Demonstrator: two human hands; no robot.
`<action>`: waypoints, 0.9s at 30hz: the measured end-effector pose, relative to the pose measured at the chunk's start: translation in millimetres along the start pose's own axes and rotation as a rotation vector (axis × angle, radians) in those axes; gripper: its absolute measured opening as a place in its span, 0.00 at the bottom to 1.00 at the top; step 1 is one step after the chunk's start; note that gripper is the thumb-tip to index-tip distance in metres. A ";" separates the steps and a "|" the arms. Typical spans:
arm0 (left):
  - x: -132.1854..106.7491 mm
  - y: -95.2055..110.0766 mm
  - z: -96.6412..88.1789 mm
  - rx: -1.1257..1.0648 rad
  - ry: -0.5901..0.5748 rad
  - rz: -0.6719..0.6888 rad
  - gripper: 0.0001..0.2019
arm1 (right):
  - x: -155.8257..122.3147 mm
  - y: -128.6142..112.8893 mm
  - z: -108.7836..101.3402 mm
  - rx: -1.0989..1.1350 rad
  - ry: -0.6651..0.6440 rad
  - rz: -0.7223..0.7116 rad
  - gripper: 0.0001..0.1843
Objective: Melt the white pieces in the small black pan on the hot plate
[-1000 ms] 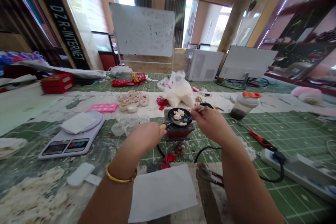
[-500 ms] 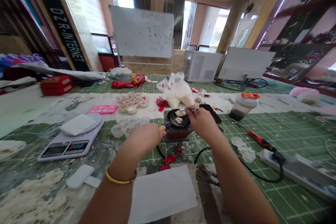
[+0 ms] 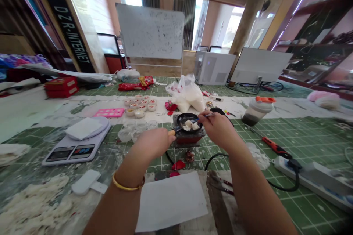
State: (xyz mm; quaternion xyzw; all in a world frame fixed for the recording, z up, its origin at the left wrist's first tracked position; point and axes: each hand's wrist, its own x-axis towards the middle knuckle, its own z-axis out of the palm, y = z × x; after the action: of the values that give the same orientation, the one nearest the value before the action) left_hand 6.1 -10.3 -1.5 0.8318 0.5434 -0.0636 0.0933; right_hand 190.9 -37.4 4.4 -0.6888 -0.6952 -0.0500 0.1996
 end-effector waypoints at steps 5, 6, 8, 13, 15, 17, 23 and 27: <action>0.5 0.8 -0.3 -0.003 -0.009 0.002 0.22 | -2.9 -1.6 -0.7 0.018 -0.034 -0.032 0.16; 0.6 0.6 -0.1 -0.001 -0.010 -0.002 0.22 | -2.8 -2.1 -0.8 0.008 -0.048 -0.023 0.16; 1.0 0.1 0.6 0.002 -0.006 -0.003 0.22 | -2.4 -2.5 -1.6 0.025 -0.024 -0.006 0.16; 1.8 -0.7 2.0 0.002 0.003 0.005 0.22 | -1.3 -1.9 -3.4 0.014 -0.010 0.018 0.16; 1.6 -0.5 2.0 0.005 0.008 -0.008 0.22 | -0.6 -1.1 -2.8 -0.006 -0.049 0.032 0.16; 1.1 -0.1 1.4 0.001 0.006 -0.011 0.22 | 0.2 0.2 -2.2 0.019 -0.023 0.030 0.16; -0.7 1.3 -1.4 -0.005 -0.010 -0.027 0.22 | 3.5 2.5 0.4 -0.016 -0.044 0.073 0.17; -0.5 0.6 -0.9 -0.013 -0.015 -0.019 0.22 | 3.0 3.9 -0.9 -0.020 -0.007 0.061 0.18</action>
State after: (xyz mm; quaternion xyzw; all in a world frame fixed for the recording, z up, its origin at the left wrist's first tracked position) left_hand 6.4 -10.8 -0.5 0.8256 0.5508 -0.0673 0.1022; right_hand 195.0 -34.8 5.4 -0.7117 -0.6741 -0.0484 0.1917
